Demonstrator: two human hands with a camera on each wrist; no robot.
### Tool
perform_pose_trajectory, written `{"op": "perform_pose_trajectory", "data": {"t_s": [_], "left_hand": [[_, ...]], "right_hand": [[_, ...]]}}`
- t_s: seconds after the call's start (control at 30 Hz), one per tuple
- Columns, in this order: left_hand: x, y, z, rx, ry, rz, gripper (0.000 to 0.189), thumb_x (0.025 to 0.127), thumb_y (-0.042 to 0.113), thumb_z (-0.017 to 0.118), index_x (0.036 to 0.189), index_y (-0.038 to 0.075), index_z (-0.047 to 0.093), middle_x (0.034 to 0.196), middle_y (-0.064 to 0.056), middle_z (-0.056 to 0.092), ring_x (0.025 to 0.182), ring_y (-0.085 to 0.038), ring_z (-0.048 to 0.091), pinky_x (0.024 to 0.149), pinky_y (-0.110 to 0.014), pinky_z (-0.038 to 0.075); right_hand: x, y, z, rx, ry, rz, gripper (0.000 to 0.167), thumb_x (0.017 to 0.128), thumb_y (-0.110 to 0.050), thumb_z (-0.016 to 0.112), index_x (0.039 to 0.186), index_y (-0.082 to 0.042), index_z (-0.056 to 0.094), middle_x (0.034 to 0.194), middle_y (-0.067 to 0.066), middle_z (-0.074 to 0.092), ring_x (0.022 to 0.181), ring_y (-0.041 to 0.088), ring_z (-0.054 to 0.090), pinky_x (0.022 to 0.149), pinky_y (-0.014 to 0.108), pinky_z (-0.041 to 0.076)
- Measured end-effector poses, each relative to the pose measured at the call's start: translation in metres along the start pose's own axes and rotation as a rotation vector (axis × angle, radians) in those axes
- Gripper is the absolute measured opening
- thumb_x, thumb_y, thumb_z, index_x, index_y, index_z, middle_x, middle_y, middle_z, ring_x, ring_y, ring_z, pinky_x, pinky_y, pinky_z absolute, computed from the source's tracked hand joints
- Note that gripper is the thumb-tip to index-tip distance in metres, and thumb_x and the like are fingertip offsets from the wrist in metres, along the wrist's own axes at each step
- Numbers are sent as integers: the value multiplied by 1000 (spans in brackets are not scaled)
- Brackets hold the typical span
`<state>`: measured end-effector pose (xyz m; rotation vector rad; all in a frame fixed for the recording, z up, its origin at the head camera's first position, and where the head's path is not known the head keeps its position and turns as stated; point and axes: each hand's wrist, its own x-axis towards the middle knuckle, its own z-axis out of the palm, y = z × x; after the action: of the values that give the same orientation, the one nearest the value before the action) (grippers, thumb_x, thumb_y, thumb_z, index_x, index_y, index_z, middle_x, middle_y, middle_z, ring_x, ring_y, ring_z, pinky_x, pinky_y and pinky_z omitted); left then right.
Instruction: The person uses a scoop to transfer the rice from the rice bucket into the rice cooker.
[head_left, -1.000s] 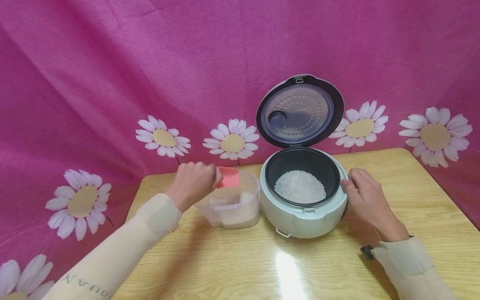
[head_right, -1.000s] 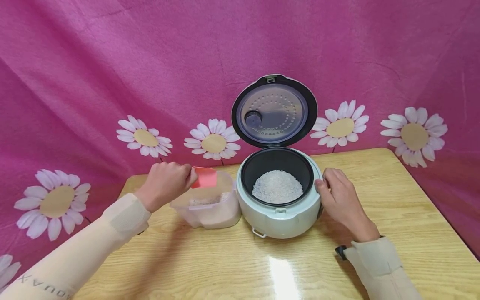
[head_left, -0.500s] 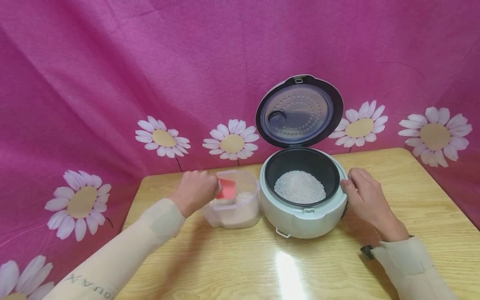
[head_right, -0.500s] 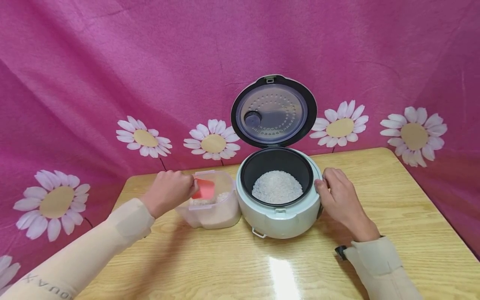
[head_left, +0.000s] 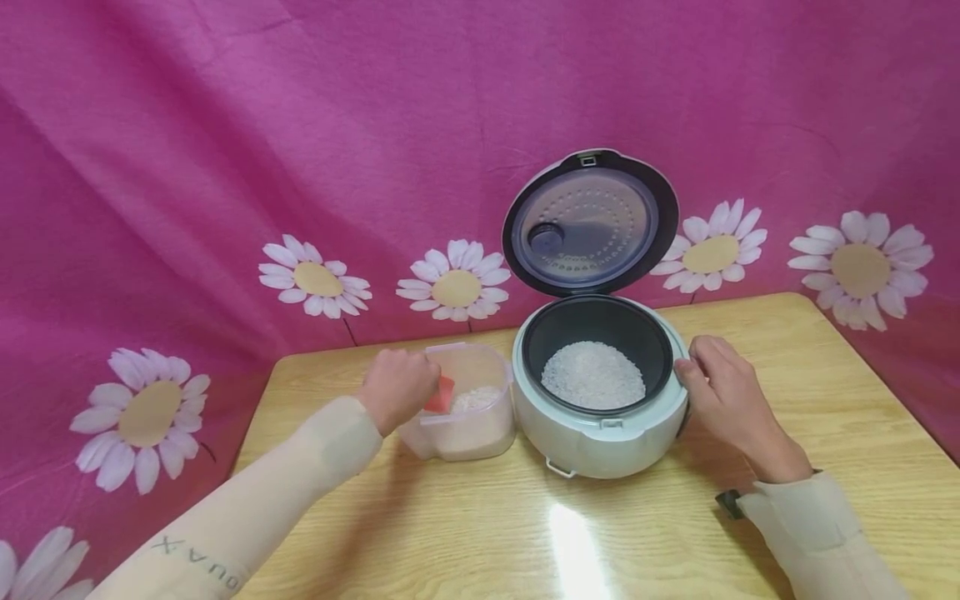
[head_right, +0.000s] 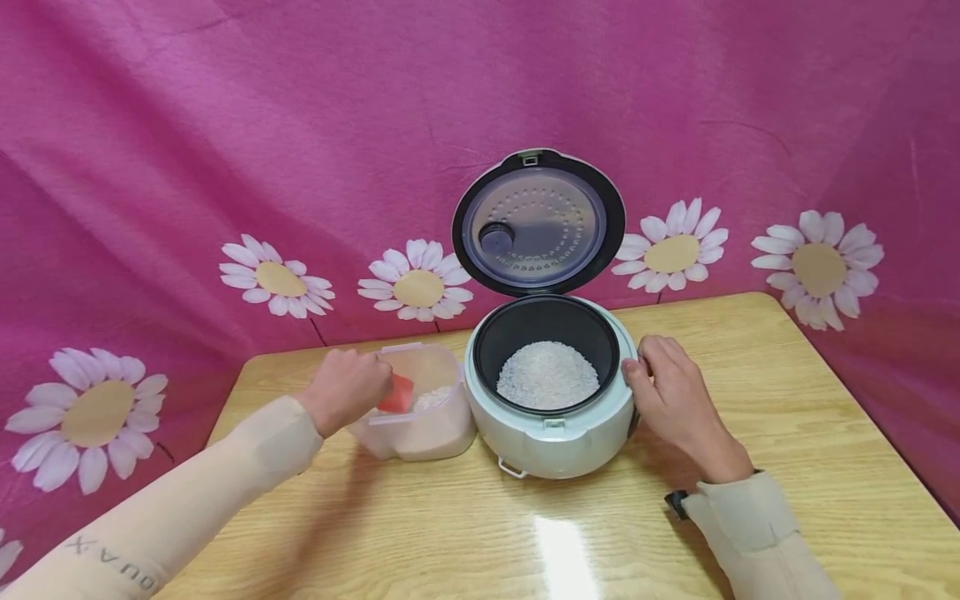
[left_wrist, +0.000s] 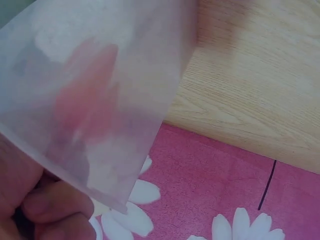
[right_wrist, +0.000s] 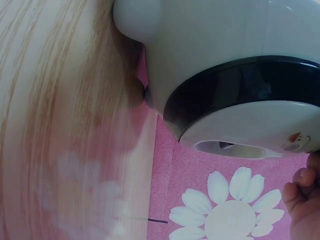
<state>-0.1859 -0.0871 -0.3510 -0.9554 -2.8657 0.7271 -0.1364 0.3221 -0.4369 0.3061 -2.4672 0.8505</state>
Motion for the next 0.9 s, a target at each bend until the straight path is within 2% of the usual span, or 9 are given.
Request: {"op": "perform_pose_trajectory", "data": {"t_s": [0.17, 0.27, 0.43, 0.6, 0.73, 0.9], "left_hand": [[3, 1, 4, -42, 37, -17, 21, 93, 5, 68, 72, 8, 69, 65, -3, 64, 51, -15, 47, 51, -37, 55], [7, 2, 4, -89, 28, -26, 25, 95, 7, 67, 69, 8, 67, 64, -4, 63, 51, -16, 48, 52, -39, 56], [13, 4, 4, -165, -53, -37, 24, 96, 7, 64, 72, 6, 69, 69, -6, 67, 57, -19, 57, 57, -44, 59], [19, 6, 3, -211, -181, -76, 20, 95, 8, 64, 75, 8, 68, 73, -5, 67, 63, -20, 58, 61, -45, 61], [24, 8, 5, -196, -286, -84, 19, 95, 12, 66, 76, 9, 67, 73, -3, 62, 64, -19, 54, 62, -43, 61], [28, 10, 8, -182, -335, -87, 19, 95, 19, 67, 78, 10, 67, 74, -2, 59, 67, -18, 54, 65, -42, 61]], "right_hand": [[0, -1, 0, 1, -3, -1, 16, 99, -11, 52, 84, -10, 48, 79, 0, 42, 80, 5, 37, 67, 19, 32], [0, -1, 0, 3, -7, 0, 15, 99, -10, 52, 84, -10, 48, 79, 0, 42, 80, 6, 37, 67, 19, 32], [0, -1, 0, 1, -7, 4, 15, 98, -9, 52, 84, -10, 47, 80, 0, 42, 80, 6, 37, 66, 19, 32], [1, -2, 0, 7, -9, 6, 16, 98, -8, 53, 83, -10, 47, 80, 0, 41, 80, 6, 36, 67, 19, 31], [0, -2, 0, 8, -16, 11, 16, 98, -9, 53, 83, -10, 47, 80, 0, 42, 81, 6, 37, 67, 19, 32], [-2, -1, -1, 0, -28, 28, 14, 100, -11, 53, 86, -11, 48, 81, 2, 44, 83, 5, 37, 68, 19, 34]]}}
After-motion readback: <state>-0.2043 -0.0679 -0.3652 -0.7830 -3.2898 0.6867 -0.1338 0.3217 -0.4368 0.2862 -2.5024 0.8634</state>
